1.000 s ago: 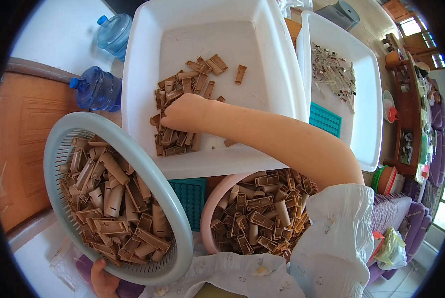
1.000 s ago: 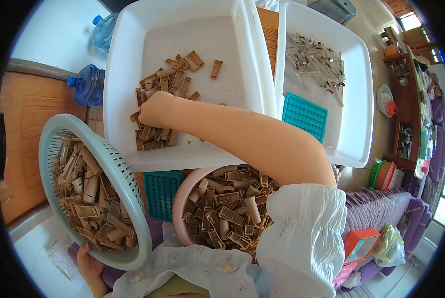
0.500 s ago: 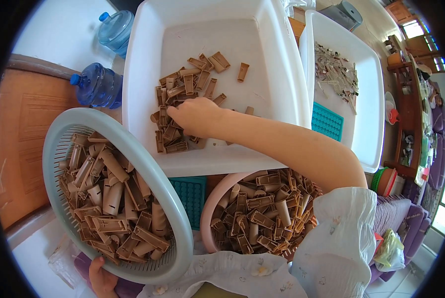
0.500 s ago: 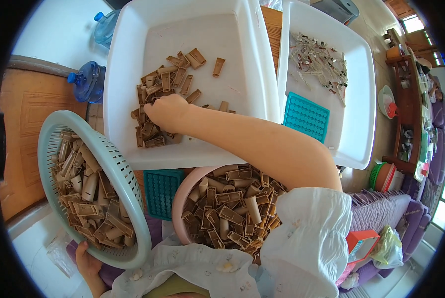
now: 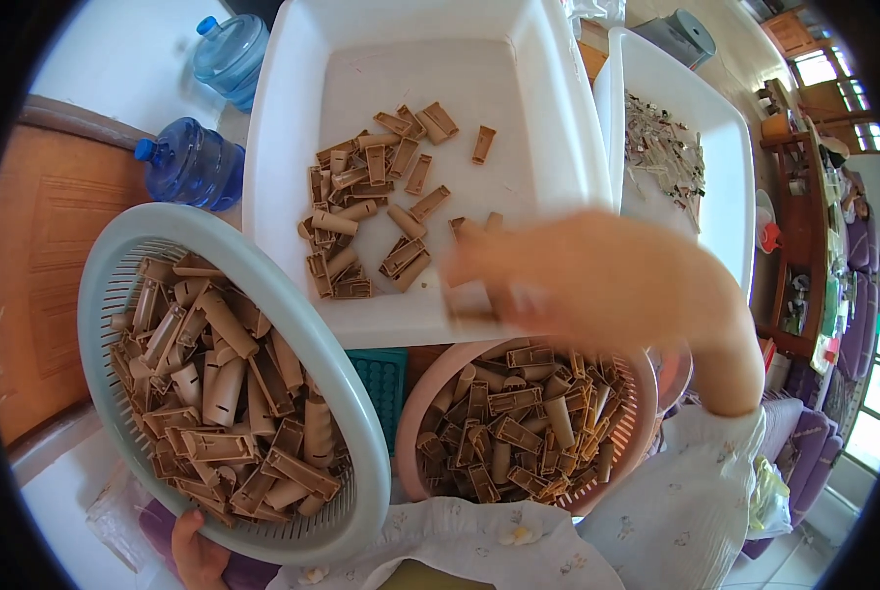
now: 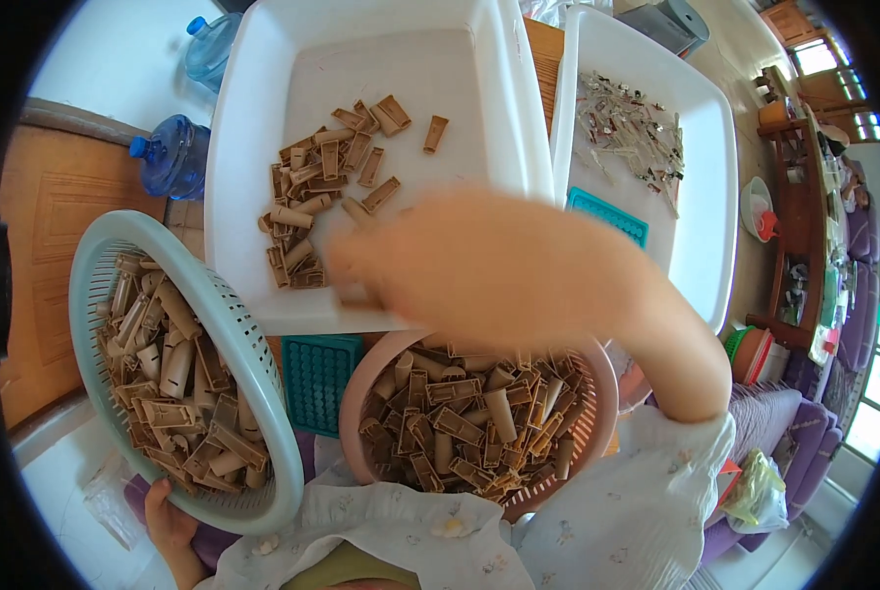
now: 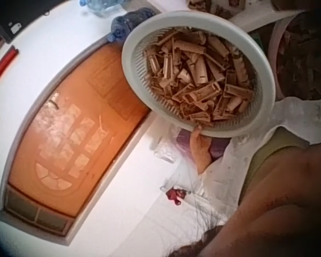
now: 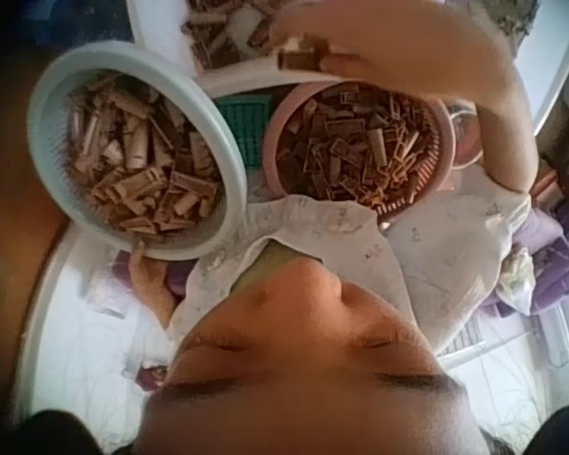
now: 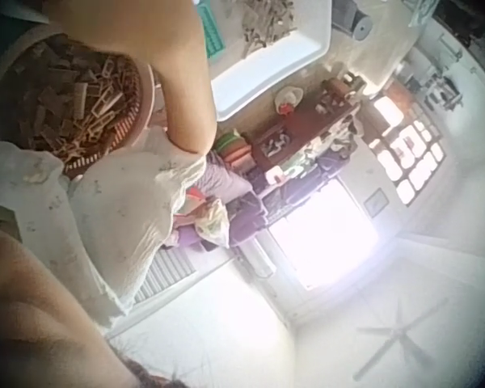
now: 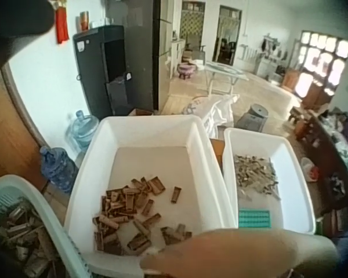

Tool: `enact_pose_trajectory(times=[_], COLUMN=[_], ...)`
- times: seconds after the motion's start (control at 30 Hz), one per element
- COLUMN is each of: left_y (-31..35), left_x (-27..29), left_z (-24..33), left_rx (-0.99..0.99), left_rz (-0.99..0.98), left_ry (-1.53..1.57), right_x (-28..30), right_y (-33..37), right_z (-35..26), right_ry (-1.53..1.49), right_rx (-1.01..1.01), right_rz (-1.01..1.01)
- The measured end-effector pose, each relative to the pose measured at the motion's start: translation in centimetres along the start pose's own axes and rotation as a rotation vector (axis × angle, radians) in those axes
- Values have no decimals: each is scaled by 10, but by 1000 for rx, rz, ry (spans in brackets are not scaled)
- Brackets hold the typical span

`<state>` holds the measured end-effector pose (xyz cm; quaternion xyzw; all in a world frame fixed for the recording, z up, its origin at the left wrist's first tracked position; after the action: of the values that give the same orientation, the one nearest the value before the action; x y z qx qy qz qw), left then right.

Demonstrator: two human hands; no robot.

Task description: The person sorts plastic parts by hand, inspecting them and placing them into different sorting trays and plastic baskets.

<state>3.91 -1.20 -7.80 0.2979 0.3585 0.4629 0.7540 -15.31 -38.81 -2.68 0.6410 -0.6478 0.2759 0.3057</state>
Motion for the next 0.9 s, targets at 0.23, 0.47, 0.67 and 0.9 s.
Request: enact_pose_trajectory(times=[0.23, 0.47, 0.67, 0.9], left_y=[0, -4, 0, 1], left_x=[10, 4, 10, 12], left_z=[3, 1, 3, 3], left_rx=[-2, -9, -16, -2], left_rz=[12, 27, 24, 58], left_ry=[-3, 14, 12, 9], right_x=[-41, -107, -74, -56], right_y=[-1, -88, -87, -81], right_z=[-28, 81, 81, 93], right_ry=[-132, 671, 642, 829], right_rx=[164, -72, -51, -144], right_rz=[-294, -233, -111, 56])
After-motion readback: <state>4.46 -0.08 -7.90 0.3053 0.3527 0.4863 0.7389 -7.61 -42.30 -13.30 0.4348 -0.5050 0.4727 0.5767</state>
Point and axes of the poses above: each hand's wrist, its own y-axis away from the middle knuckle, its own x-axis out of the back of the hand, z = x × y, the point moved 9 cm from there along -y, towards the middle knuckle, and after that the axes turned 10 degrees about y, right-handed, at the moved point
